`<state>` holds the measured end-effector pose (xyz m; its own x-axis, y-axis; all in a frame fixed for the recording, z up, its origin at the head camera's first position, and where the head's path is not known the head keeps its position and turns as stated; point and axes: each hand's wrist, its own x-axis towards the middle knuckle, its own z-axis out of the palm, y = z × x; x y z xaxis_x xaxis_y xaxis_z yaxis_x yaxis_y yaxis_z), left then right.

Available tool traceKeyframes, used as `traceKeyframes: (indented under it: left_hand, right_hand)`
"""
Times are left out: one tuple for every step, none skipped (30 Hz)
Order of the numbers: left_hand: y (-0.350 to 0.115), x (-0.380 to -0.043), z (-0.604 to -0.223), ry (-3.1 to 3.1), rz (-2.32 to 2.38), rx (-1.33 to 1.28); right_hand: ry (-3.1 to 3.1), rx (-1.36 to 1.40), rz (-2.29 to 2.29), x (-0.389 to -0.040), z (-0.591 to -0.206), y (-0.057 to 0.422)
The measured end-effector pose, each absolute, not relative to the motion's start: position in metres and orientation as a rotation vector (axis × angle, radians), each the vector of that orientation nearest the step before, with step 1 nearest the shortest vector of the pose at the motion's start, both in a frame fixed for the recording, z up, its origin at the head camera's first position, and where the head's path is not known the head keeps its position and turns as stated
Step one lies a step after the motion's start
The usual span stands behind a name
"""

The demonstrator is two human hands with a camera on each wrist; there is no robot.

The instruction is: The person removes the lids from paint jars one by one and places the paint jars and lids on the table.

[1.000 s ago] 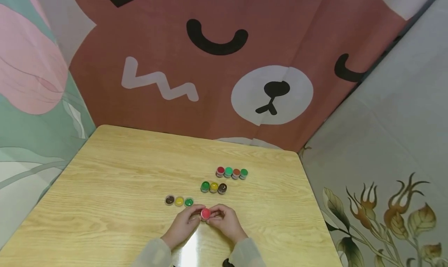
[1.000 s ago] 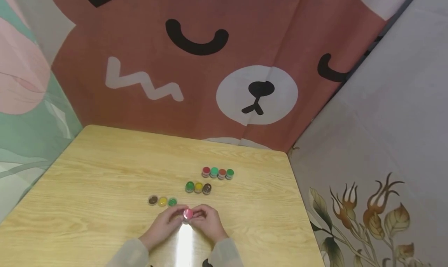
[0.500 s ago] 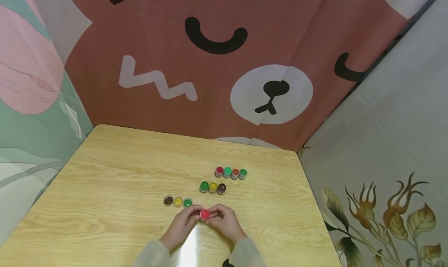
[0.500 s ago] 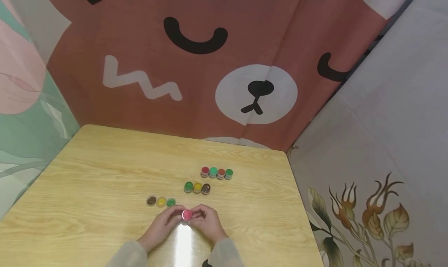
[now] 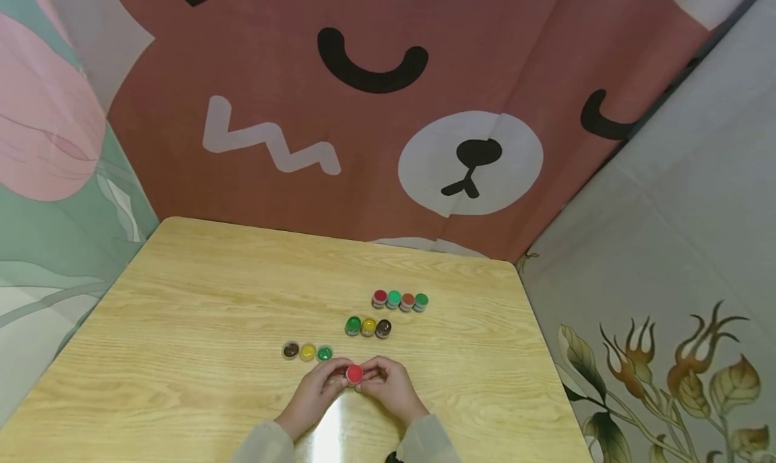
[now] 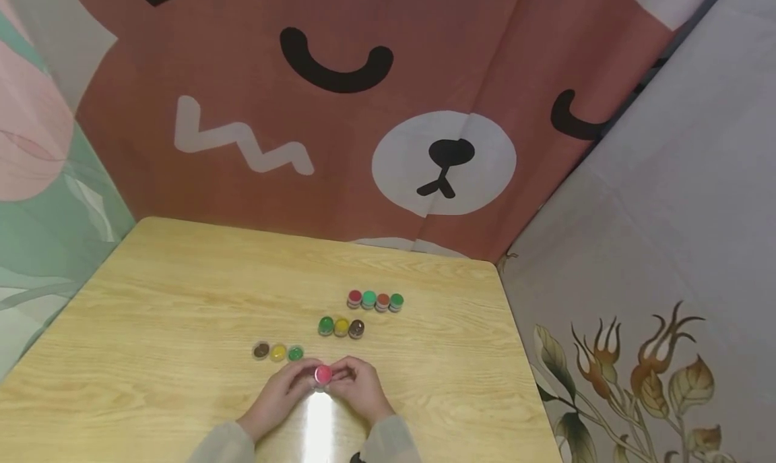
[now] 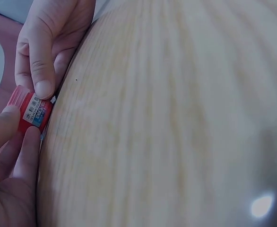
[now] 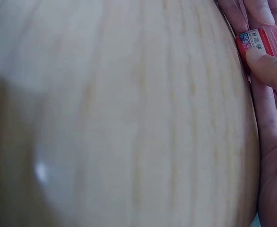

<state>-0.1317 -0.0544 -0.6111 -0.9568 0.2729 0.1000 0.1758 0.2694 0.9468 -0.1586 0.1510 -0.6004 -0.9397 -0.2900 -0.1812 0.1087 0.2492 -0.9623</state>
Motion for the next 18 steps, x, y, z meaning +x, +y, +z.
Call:
traceKeyframes:
  left_hand:
    - [-0.0548,-0.1323,-0.611,2.407,1.811,0.426]
    - [-0.0551,-0.1328,-0.611,2.379,1.823,0.417]
    - [-0.0555,-0.1331,-0.6108,2.362,1.835,0.416]
    - [-0.0557,-0.1331,-0.6108,2.354,1.841,0.414]
    - [-0.0561,-0.1328,-0.6106,2.36,1.839,0.417]
    - [-0.0564,-0.1324,-0.6106,2.374,1.834,0.428]
    - [-0.0567,-0.132,-0.6105,2.388,1.834,0.443]
    - [-0.0569,-0.1316,-0.6101,2.416,1.821,0.462]
    - [-0.057,-0.1311,-0.6101,2.451,1.804,0.493]
    - [-0.057,-0.1307,-0.6102,2.482,1.786,0.515]
    - [-0.0569,-0.1305,-0.6102,2.513,1.765,0.532]
    - [-0.0567,-0.1304,-0.6104,2.542,1.747,0.547]
    - [-0.0564,-0.1305,-0.6106,2.561,1.731,0.554]
    - [-0.0562,-0.1305,-0.6106,2.581,1.707,0.553]
    - [-0.056,-0.1305,-0.6112,2.587,1.699,0.551]
    - [-0.0557,-0.1307,-0.6114,2.582,1.693,0.536]
    - [-0.0555,-0.1308,-0.6119,2.577,1.691,0.525]
    - [-0.0553,-0.131,-0.6124,2.568,1.69,0.516]
  right_hand:
    - [2.206,-0.169,-1.741,-0.1583,-0.5994,0.1507]
    - [2.209,-0.175,-1.745,-0.1579,-0.599,0.1504]
    - [2.213,-0.178,-1.744,-0.1577,-0.5983,0.15]
    - [2.214,-0.18,-1.744,-0.1576,-0.5974,0.1493]
    - [2.213,-0.182,-1.746,-0.1575,-0.5967,0.1488]
    - [2.215,-0.183,-1.744,-0.1575,-0.5963,0.1483]
    - [2.217,-0.184,-1.74,-0.1575,-0.596,0.1479]
    - [2.219,-0.184,-1.737,-0.1576,-0.5959,0.1477]
    - [2.221,-0.181,-1.73,-0.1576,-0.5952,0.1474]
    - [2.223,-0.181,-1.727,-0.1575,-0.5951,0.1475]
    - [2.226,-0.181,-1.726,-0.1575,-0.5949,0.1476]
    - [2.231,-0.179,-1.72,-0.1575,-0.595,0.1479]
    - [2.235,-0.179,-1.717,-0.1576,-0.5951,0.1482]
    - [2.236,-0.18,-1.718,-0.1574,-0.5949,0.1486]
    - [2.239,-0.178,-1.715,-0.1574,-0.595,0.1489]
    - [2.242,-0.18,-1.713,-0.1574,-0.5953,0.1491]
    - [2.244,-0.18,-1.711,-0.1574,-0.5957,0.1494]
    - [2.245,-0.182,-1.712,-0.1572,-0.5959,0.1496]
